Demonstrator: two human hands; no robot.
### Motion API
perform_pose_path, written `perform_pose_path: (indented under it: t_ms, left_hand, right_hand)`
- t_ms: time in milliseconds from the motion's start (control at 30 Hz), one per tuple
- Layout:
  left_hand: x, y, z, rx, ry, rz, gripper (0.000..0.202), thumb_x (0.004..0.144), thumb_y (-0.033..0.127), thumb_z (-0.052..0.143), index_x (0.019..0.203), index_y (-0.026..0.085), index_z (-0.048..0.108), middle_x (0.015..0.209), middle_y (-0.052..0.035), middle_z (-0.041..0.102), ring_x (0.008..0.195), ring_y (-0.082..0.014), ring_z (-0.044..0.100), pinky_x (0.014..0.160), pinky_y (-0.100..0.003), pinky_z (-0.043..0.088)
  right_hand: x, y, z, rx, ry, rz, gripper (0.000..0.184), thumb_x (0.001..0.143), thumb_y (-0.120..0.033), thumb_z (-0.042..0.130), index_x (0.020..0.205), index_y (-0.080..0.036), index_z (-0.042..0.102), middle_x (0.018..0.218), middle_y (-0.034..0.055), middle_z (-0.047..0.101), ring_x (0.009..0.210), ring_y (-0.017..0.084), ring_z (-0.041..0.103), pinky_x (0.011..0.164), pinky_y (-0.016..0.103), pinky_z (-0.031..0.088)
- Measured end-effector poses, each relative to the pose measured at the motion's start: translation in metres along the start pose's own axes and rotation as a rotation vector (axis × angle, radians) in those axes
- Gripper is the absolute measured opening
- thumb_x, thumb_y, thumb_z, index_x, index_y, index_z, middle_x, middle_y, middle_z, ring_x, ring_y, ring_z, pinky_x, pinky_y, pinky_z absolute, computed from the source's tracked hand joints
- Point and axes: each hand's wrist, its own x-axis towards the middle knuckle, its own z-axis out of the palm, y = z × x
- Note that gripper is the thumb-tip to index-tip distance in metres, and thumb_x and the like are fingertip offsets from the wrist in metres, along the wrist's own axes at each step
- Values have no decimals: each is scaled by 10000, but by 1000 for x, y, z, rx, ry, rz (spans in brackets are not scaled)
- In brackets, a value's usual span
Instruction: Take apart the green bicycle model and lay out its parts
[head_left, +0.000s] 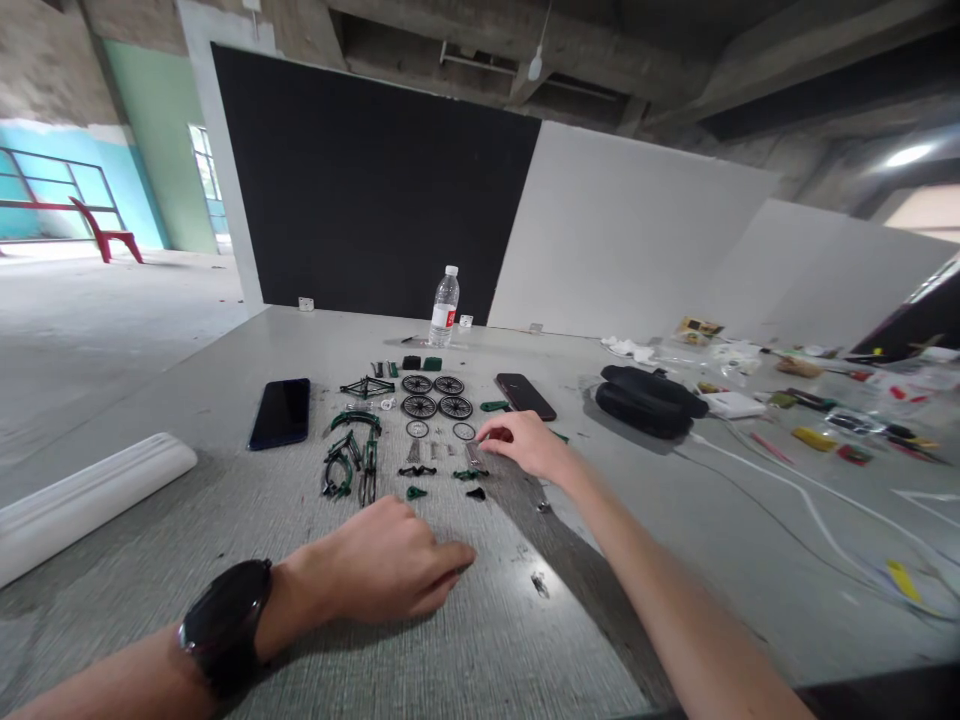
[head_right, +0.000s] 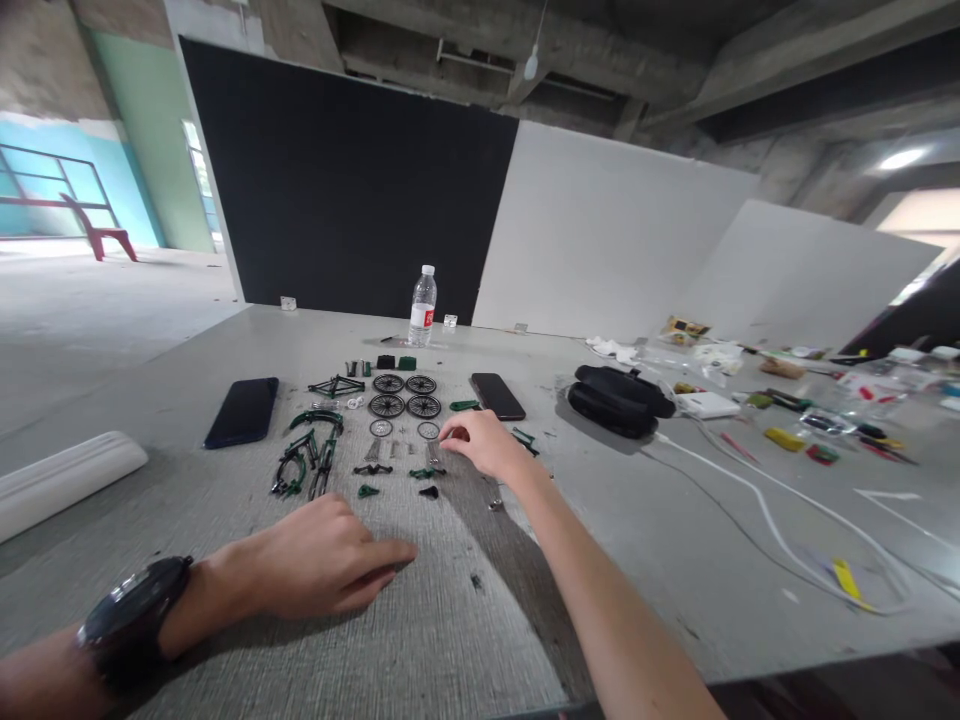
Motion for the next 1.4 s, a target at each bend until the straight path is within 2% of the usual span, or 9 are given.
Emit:
perform_pose_path:
  t_ms: [367,533,667,833,967,1167,1300,1400]
  left_hand:
    - [0,1,2,4,14,8,155,948,257,486,988,232,634,558,25,601,426,-137,485,460,-301,236]
    - [0,1,2,23,9,8,144,941,256,496,994,239,629,576,20,621,445,-152,519,454,-318,212]
    - [-1,0,2,5,27,20,147,949,247,477,975,228,620,570,25,612,440,-151,524,450,-324,230]
    - [0,0,3,13,28,17,149,944,254,485,989,232,625,569,27,607,433,-146,510,450,-326,233]
    - [0,1,2,23,15,11,161,940,252,498,1019,236,637,568,25,606,439,-141,504,459,-312,231]
    - [1,1,1,37,-20,-1,170,938,268,509,1042,254,642,585,21,630,450,-153,509,463,-332,178]
    - [1,1,1,45,-34,-2,183,944,272,502,1063,262,640,594,19,641,452,-156,509,468,-341,147]
    - [0,1,1,45,-22,2,191,945,273,502,1079,262,638,600,19,643,459,-160,525,465,-346,149]
  right_hand:
    - [0,2,0,6,-17,-20,139,859,-298,622,860,-260,757,872,32,747,838,212,648,785,333,453]
    - [-3,-2,-1,-13,4,10,249,939,-366,517,914,-263,742,859,40,744,788,206,639,751,335,444]
    - [-4,-5,-1,-41,-9,37,220,895,-426,583,900,-257,724,838,55,722,782,220,629,688,329,438]
    - [-2,-4,2,-47,-6,22,165,874,-371,609,873,-247,718,843,52,715,843,226,628,726,333,443]
    - [-2,-1,2,-47,-2,4,138,874,-339,609,874,-251,716,842,39,725,807,212,633,748,337,445]
    - [-3,3,-2,3,44,13,251,938,-327,496,917,-247,734,853,54,745,764,205,649,734,333,452]
    - [0,4,1,-43,40,37,232,899,-389,590,993,-254,753,879,67,751,854,243,651,739,345,456]
    - [1,2,5,-61,43,26,202,861,-374,656,973,-242,761,863,63,752,859,244,656,740,339,466]
